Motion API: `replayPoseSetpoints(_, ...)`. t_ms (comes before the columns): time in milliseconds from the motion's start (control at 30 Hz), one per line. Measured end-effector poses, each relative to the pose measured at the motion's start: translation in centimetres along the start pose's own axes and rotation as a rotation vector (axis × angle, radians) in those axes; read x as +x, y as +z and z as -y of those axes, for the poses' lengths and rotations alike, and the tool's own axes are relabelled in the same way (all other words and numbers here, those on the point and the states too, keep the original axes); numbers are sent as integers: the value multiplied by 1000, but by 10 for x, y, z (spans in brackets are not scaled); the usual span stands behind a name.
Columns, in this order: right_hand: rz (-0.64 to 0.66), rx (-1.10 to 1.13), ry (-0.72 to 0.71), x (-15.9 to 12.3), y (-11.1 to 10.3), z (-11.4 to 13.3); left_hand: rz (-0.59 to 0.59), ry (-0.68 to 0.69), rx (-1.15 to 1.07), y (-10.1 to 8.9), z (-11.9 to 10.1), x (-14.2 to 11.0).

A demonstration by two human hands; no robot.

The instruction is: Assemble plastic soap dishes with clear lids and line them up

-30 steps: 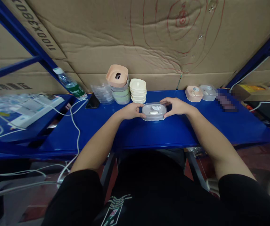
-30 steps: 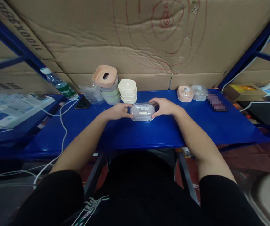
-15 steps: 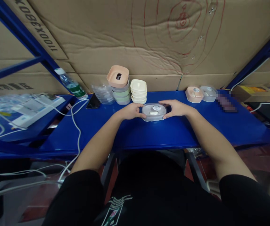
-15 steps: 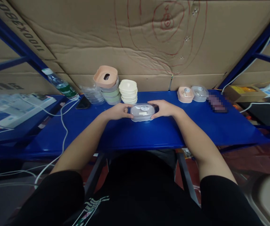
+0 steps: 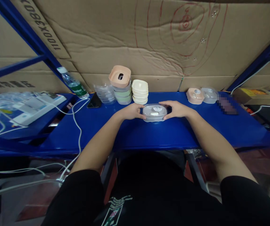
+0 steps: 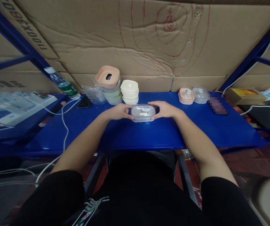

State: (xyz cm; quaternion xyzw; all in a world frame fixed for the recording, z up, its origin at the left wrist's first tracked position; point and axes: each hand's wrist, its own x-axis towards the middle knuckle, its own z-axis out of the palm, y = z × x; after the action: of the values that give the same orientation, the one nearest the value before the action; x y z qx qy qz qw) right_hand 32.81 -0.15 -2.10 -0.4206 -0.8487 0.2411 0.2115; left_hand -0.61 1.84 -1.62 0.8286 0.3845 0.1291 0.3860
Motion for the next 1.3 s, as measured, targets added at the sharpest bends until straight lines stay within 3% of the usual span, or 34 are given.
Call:
replayPoseSetpoints(467, 39, 77, 41, 1, 1, -1, -45, 50, 178, 1, 0, 1)
replayPoseSetpoints(667, 55, 67, 53, 1, 0, 2, -21, -8, 142, 2, -1, 1)
replayPoseSetpoints(933, 77, 3, 85, 0, 0, 3, -12, 24, 92, 2, 2, 2)
replayPoseSetpoints(1067, 58, -32, 19, 0, -1, 4, -15, -8, 141, 2, 0, 2)
replayPoseSetpoints(1200, 63, 47, -113, 3, 0, 5, -27, -1, 162, 3, -3, 2)
replayPoseSetpoints(1300, 86, 97, -131, 5, 2, 5, -29, 27, 208, 4, -3, 2)
